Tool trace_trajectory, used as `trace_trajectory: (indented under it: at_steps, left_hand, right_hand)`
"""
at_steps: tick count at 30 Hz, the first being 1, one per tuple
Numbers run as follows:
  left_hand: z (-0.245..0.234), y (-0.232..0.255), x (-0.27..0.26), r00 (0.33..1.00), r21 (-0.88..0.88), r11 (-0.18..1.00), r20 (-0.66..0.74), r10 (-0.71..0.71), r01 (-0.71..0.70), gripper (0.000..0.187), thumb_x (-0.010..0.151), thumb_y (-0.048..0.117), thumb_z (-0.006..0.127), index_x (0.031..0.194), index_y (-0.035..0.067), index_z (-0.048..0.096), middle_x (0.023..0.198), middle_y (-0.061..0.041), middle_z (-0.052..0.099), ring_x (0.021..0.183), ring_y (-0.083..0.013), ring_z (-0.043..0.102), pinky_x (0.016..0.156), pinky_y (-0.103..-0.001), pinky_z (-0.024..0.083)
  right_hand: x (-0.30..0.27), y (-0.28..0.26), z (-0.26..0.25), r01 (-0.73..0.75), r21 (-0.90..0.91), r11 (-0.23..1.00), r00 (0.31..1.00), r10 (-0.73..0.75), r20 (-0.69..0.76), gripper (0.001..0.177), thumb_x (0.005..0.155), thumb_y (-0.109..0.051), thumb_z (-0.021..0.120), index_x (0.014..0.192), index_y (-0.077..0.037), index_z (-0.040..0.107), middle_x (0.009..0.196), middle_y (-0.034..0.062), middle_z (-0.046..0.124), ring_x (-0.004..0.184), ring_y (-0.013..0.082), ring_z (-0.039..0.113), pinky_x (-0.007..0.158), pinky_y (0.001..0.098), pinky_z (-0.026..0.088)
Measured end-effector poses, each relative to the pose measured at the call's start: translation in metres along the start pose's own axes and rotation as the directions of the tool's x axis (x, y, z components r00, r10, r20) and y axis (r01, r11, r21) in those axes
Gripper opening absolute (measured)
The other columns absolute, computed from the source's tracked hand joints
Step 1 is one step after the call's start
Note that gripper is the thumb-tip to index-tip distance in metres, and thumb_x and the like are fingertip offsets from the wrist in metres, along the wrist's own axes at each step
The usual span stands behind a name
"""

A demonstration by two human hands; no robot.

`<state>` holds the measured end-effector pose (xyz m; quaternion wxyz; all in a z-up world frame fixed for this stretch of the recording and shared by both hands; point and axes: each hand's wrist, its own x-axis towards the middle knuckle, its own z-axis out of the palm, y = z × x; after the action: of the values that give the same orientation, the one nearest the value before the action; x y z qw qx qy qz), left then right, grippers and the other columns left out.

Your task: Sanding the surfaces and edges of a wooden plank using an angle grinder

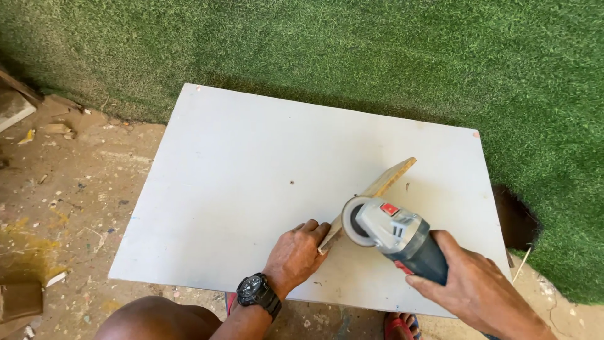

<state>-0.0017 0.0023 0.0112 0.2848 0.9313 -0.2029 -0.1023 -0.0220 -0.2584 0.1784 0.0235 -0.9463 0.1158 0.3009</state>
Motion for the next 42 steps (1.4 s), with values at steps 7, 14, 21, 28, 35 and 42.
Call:
trace_trajectory:
  at_steps: [7,14,21,28,35,42]
  left_hand:
    - [0.005,-0.006,0.000,1.000,-0.005,1.000,-0.022,-0.002,0.002,0.044,0.096,0.022,0.066,0.136,0.008,0.057,0.108,-0.012,0.064,0.090,-0.0363,0.067,0.076,-0.050,0.058]
    - [0.004,-0.006,-0.003,1.000,0.012,1.000,-0.001,0.015,-0.015,0.048,0.095,0.024,0.070,0.137,0.008,0.055,0.114,-0.011,0.063,0.095,-0.0360,0.066,0.080,-0.048,0.057]
    - [-0.002,-0.007,-0.007,0.998,0.019,0.998,-0.023,0.060,-0.060,0.049,0.087,0.017,0.075,0.131,0.010,0.054,0.108,-0.011,0.062,0.091,-0.0362,0.066,0.072,-0.047,0.055]
    - [-0.001,-0.007,-0.008,0.998,-0.022,0.998,-0.035,0.051,-0.052,0.049,0.086,0.016,0.073,0.131,0.010,0.055,0.109,-0.011,0.064,0.093,-0.0361,0.066,0.074,-0.048,0.055]
    - [0.002,-0.010,-0.007,0.998,-0.027,0.999,-0.040,0.046,-0.047,0.046,0.089,0.017,0.069,0.133,0.010,0.056,0.107,-0.010,0.063,0.092,-0.0355,0.066,0.074,-0.048,0.056]
    - [0.002,-0.009,-0.007,0.998,-0.026,0.999,-0.046,0.044,-0.045,0.044,0.093,0.019,0.068,0.135,0.009,0.057,0.106,-0.011,0.064,0.090,-0.0354,0.066,0.073,-0.048,0.056]
  right_hand:
    - [0.016,0.004,-0.017,-0.008,0.062,0.998,0.999,0.010,-0.038,0.060,0.078,-0.059,0.078,0.123,-0.031,0.051,0.108,0.0057,0.079,0.085,0.0263,0.082,0.072,0.0411,0.062]
    - [0.039,0.016,-0.044,-0.118,0.217,0.969,0.985,0.142,-0.100,0.064,0.082,-0.052,0.074,0.133,-0.019,0.053,0.108,0.0200,0.078,0.092,0.0371,0.076,0.077,0.0446,0.055]
    - [0.054,0.032,-0.049,-0.136,0.311,0.941,0.964,0.197,-0.176,0.067,0.079,-0.050,0.076,0.130,-0.011,0.056,0.116,0.0232,0.073,0.101,0.0412,0.070,0.082,0.0460,0.049]
    - [0.042,0.022,-0.046,-0.105,0.291,0.951,0.972,0.160,-0.172,0.074,0.078,-0.050,0.076,0.141,-0.020,0.052,0.126,0.0235,0.072,0.112,0.0433,0.070,0.090,0.0466,0.051]
    - [0.031,0.017,-0.032,-0.082,0.181,0.980,0.991,0.100,-0.093,0.060,0.079,-0.056,0.076,0.125,-0.023,0.053,0.095,0.0133,0.077,0.084,0.0337,0.075,0.072,0.0425,0.053]
    - [0.050,0.028,-0.050,-0.164,0.284,0.945,0.968,0.210,-0.140,0.070,0.081,-0.053,0.073,0.136,-0.015,0.052,0.121,0.0237,0.073,0.102,0.0414,0.074,0.082,0.0486,0.054]
